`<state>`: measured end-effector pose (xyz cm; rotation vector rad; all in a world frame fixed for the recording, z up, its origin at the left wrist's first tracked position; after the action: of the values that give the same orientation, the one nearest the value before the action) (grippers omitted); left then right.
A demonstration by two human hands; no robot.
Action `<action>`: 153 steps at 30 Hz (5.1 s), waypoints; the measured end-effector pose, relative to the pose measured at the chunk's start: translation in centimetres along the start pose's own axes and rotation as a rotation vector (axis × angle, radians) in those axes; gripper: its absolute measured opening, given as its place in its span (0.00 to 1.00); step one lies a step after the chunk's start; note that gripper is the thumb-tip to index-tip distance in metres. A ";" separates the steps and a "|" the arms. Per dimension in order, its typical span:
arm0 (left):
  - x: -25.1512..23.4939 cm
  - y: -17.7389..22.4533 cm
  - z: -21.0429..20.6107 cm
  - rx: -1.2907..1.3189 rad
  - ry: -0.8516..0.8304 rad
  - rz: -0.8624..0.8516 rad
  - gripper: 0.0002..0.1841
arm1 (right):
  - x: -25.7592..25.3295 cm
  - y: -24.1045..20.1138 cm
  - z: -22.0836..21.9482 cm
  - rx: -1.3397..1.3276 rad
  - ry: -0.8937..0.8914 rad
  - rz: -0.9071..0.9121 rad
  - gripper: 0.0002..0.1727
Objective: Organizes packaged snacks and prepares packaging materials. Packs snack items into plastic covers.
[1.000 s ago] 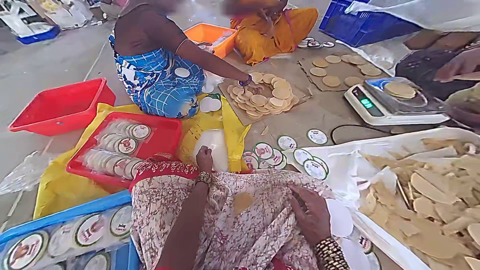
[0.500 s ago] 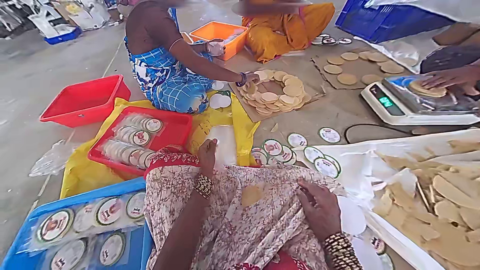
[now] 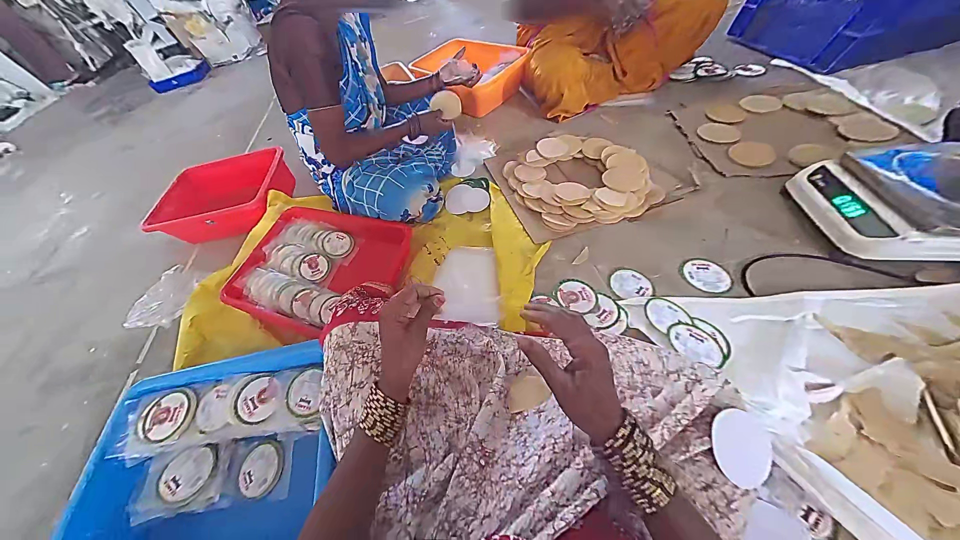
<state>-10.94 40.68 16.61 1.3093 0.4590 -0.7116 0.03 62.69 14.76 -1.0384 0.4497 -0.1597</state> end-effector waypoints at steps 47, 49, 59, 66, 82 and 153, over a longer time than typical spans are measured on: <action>2.2 7.8 -5.7 0.412 -0.184 0.234 0.32 | -1.1 -5.1 2.6 -0.384 0.193 0.058 0.07; 3.5 7.8 -6.7 0.446 -0.115 0.211 0.17 | -0.5 -4.7 2.7 -0.343 0.157 0.094 0.09; 4.1 5.1 -6.1 0.397 0.034 0.179 0.14 | 10.6 7.6 16.0 0.304 0.534 -0.719 0.34; 3.5 2.0 -7.8 0.320 -0.077 0.088 0.08 | 13.6 11.6 16.3 -0.340 0.623 -1.087 0.15; 1.2 -7.7 -10.0 0.261 0.199 0.358 0.13 | -0.7 11.2 12.8 0.390 0.558 -0.153 0.08; 1.8 -10.5 -11.1 0.698 0.088 0.634 0.16 | -16.4 14.5 1.9 0.164 -0.165 -0.661 0.16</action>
<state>-16.15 50.03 5.57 2.0140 -0.1768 -0.2702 -15.03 77.06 7.75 -0.9983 -0.0709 -0.6826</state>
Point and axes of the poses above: each hand's wrist, its own x-axis away from the middle knuckle, its own z-axis out of the back of the hand, y = z × x, the point moved 1 cm from there along -x, towards the middle knuckle, and after that the axes turned 15 degrees about -z, right-handed, at the moved point
